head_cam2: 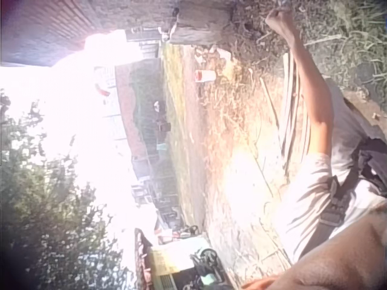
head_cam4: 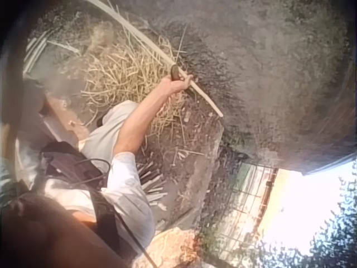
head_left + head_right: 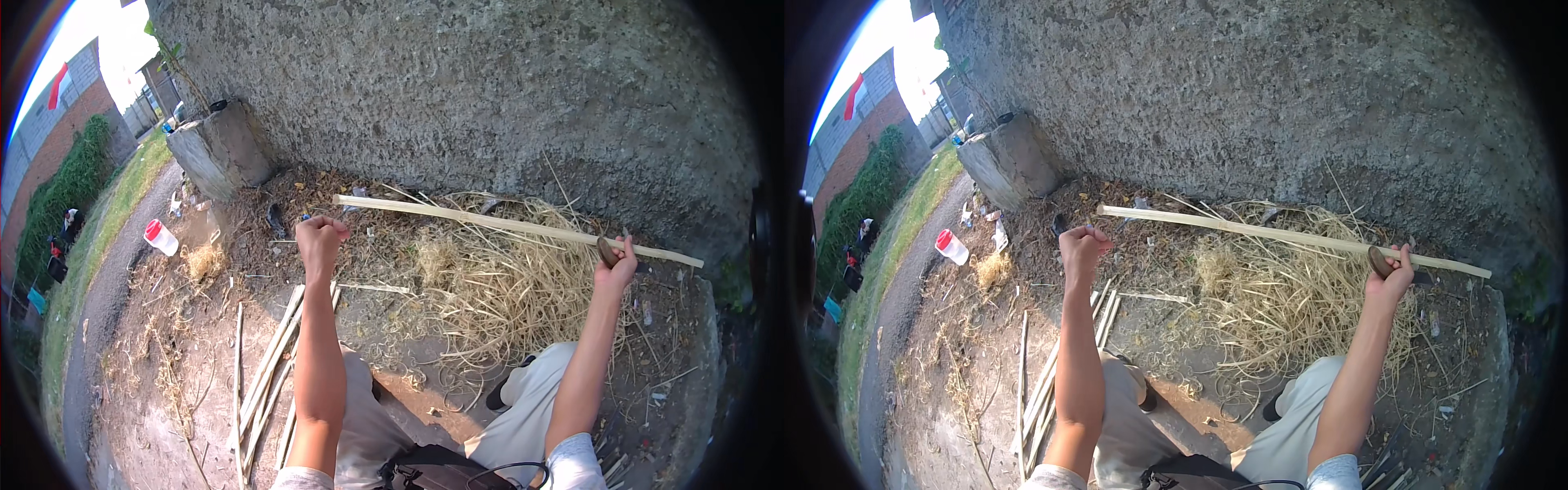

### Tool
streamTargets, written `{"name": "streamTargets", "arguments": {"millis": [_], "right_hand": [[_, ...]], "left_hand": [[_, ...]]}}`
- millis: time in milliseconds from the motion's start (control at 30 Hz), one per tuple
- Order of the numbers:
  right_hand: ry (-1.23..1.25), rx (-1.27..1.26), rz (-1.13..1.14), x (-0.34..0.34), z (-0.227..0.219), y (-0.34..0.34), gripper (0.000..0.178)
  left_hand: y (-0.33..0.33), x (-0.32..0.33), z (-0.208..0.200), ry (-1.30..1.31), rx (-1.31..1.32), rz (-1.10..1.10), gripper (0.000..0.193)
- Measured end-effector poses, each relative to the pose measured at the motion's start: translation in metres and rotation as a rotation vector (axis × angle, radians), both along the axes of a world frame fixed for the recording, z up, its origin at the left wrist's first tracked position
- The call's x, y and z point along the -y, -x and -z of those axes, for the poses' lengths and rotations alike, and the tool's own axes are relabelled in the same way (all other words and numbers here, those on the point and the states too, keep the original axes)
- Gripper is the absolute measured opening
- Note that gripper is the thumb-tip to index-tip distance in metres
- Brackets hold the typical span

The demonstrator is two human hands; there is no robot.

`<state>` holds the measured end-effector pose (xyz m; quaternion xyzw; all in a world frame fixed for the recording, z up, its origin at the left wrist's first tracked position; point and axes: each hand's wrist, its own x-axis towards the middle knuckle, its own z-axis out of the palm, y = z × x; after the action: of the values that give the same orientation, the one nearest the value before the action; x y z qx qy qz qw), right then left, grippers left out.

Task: The person shaves a long strip of wood using a blade, removing thin layers from its surface. They turn the strip over to shave different sides and move their hands along the wood to check the surface.

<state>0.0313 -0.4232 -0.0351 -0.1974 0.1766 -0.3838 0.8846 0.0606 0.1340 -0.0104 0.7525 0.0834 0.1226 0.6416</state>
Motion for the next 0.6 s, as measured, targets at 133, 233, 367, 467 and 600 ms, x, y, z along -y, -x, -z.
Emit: {"name": "streamTargets", "arguments": {"millis": [133, 233, 367, 467, 600], "right_hand": [[0.002, 0.026, -0.032, -0.004, 0.001, -0.003, 0.018], [-0.001, 0.028, -0.056, -0.009, 0.000, -0.005, 0.019], [0.032, 0.019, -0.045, -0.017, -0.003, -0.005, 0.018], [-0.019, 0.027, -0.039, -0.022, -0.006, -0.004, 0.016], [-0.123, 0.040, -0.052, -0.026, -0.010, -0.005, 0.014]], "left_hand": [[0.008, 0.010, -0.011, -0.009, -0.128, -0.231, 0.059], [0.017, 0.024, -0.023, 0.309, -0.121, -0.082, 0.064], [0.021, 0.039, -0.028, 0.441, 0.067, -0.028, 0.051], [0.020, 0.041, -0.023, 0.474, 0.160, -0.067, 0.031], [0.016, 0.035, -0.016, 0.533, 0.211, -0.061, 0.022]]}}
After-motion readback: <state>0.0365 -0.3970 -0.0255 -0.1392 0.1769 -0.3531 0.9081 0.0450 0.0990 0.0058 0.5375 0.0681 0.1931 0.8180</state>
